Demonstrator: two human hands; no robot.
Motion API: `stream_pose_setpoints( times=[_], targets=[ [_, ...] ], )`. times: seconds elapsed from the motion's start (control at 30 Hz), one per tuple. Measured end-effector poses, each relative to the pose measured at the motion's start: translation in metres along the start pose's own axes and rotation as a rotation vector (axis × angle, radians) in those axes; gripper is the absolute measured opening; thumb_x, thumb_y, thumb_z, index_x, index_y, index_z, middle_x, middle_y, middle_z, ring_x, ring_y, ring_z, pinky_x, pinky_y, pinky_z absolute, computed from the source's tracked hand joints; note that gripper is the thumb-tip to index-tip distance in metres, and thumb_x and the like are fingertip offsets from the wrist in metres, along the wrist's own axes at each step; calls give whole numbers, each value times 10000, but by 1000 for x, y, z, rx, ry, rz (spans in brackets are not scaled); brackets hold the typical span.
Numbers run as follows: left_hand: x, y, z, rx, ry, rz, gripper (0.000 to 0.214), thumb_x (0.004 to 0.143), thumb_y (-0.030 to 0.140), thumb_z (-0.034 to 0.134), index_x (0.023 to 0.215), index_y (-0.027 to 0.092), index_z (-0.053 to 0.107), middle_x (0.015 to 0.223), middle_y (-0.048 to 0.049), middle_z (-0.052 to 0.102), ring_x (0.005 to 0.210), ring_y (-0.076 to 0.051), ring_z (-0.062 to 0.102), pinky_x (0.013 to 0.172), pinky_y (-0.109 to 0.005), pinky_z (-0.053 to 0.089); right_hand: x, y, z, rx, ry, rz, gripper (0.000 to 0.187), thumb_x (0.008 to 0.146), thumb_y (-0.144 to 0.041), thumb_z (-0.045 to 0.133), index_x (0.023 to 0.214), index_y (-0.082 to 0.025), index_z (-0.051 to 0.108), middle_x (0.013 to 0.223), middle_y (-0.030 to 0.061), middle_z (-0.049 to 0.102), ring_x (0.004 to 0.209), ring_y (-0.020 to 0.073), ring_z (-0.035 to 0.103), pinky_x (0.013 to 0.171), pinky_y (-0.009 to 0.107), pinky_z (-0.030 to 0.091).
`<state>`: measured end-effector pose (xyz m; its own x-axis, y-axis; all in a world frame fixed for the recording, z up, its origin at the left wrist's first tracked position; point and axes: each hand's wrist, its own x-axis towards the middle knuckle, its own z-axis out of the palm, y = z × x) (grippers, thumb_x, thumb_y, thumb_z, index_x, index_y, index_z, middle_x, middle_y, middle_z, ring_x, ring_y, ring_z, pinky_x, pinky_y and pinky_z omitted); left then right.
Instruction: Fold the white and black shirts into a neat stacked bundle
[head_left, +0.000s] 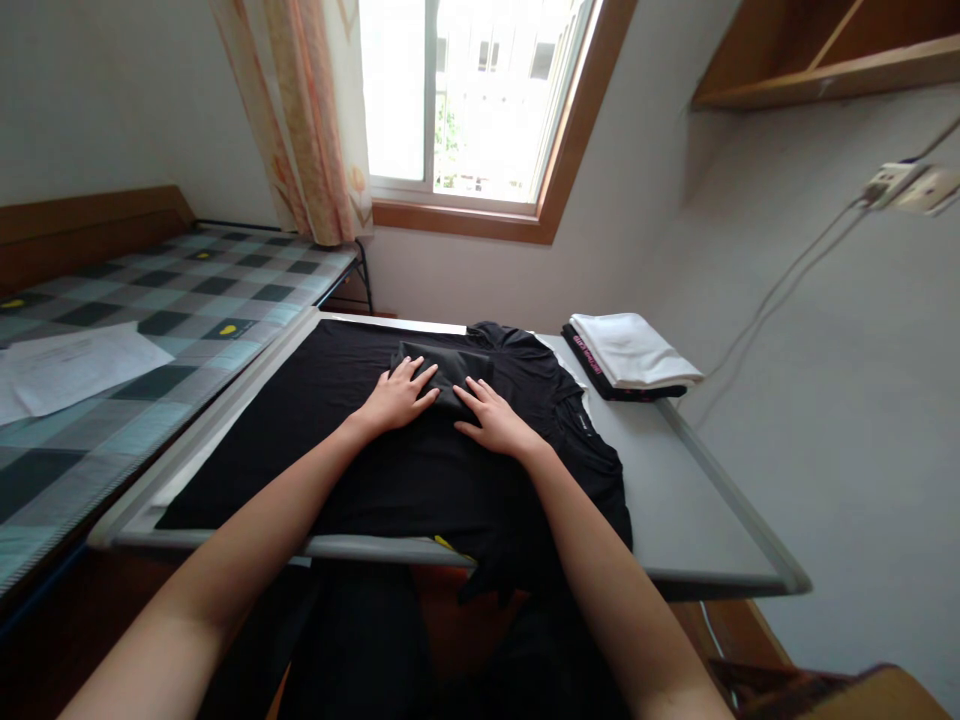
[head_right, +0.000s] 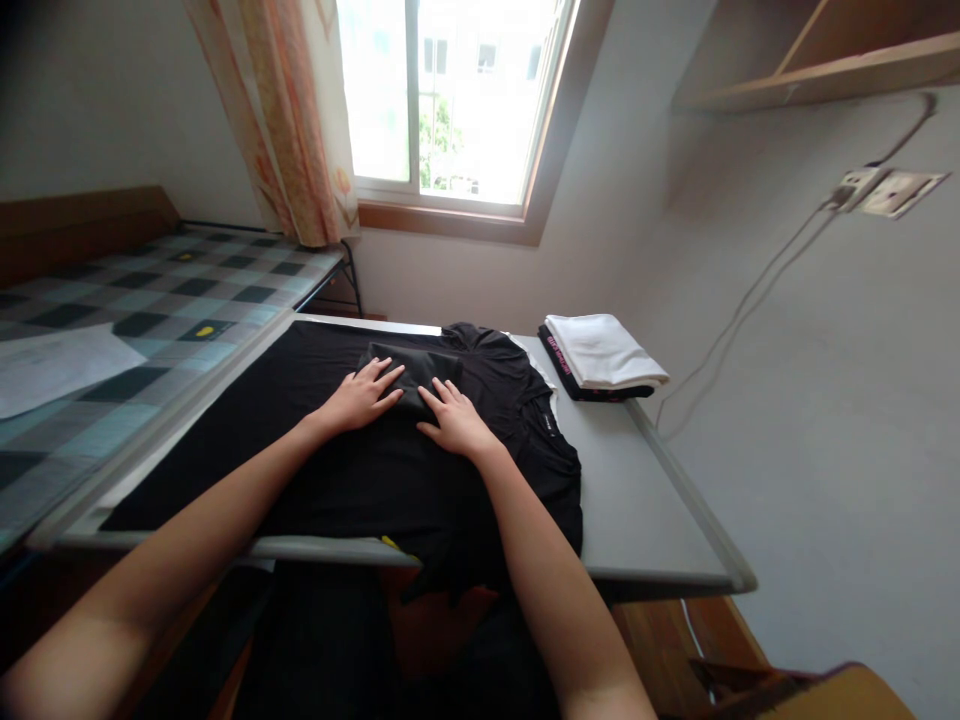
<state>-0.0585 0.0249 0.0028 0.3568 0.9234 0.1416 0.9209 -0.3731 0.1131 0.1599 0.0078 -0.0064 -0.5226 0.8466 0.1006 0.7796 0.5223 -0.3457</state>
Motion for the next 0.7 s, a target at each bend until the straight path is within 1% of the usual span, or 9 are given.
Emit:
stream_pose_setpoints(
  times=[0.17, 0.3, 0.4, 0.53, 0.7],
  targets=[
    [0, 0, 0, -4, 0, 1, 590, 966, 522, 305, 1486, 245, 327, 1557, -115, 282, 1433, -302, 228, 1086, -520, 301, 0, 3, 2, 13, 18, -9, 696, 846, -393, 628, 1473, -239, 369, 1560, 129, 265, 1438, 341, 195, 1114, 544, 283],
    [0, 0, 0, -5, 0, 3, 587, 967, 518, 309, 1487, 245, 326, 1557, -117, 282, 1433, -304, 229, 1084, -520, 303, 1, 3, 3, 7, 11, -6, 698, 848, -395, 626, 1474, -225, 369, 1561, 138, 260, 1439, 341, 190, 1114, 538, 281],
    [0, 0, 0, -4, 2, 3, 587, 967, 521, 308, 1486, 246, 327, 1556, -116, 284, 1432, -305, 229, 1083, -523, 305, 1, 4, 4, 14, 19, -9, 699, 844, -394, 630, 1473, -233, 370, 1560, 129, 265, 1439, 337, 193, 1119, 530, 279],
    [0, 0, 0, -9, -2, 1, 591, 967, 526, 301, 1487, 245, 325, 1557, -115, 282, 1434, -305, 224, 1082, -530, 305, 1, 4, 4, 19, 21, -9, 699, 844, -400, 628, 1474, -247, 367, 1560, 124, 268, 1439, 342, 190, 1111, 548, 284],
    [0, 1, -1, -4, -4, -4, 591, 967, 521, 305, 1487, 241, 326, 1558, -115, 280, 1433, -305, 229, 1085, -526, 303, 1, 2, 2, -1, 10, -10, 700, 848, -390, 624, 1475, -212, 368, 1558, 148, 262, 1438, 345, 192, 1108, 545, 290]
  ],
)
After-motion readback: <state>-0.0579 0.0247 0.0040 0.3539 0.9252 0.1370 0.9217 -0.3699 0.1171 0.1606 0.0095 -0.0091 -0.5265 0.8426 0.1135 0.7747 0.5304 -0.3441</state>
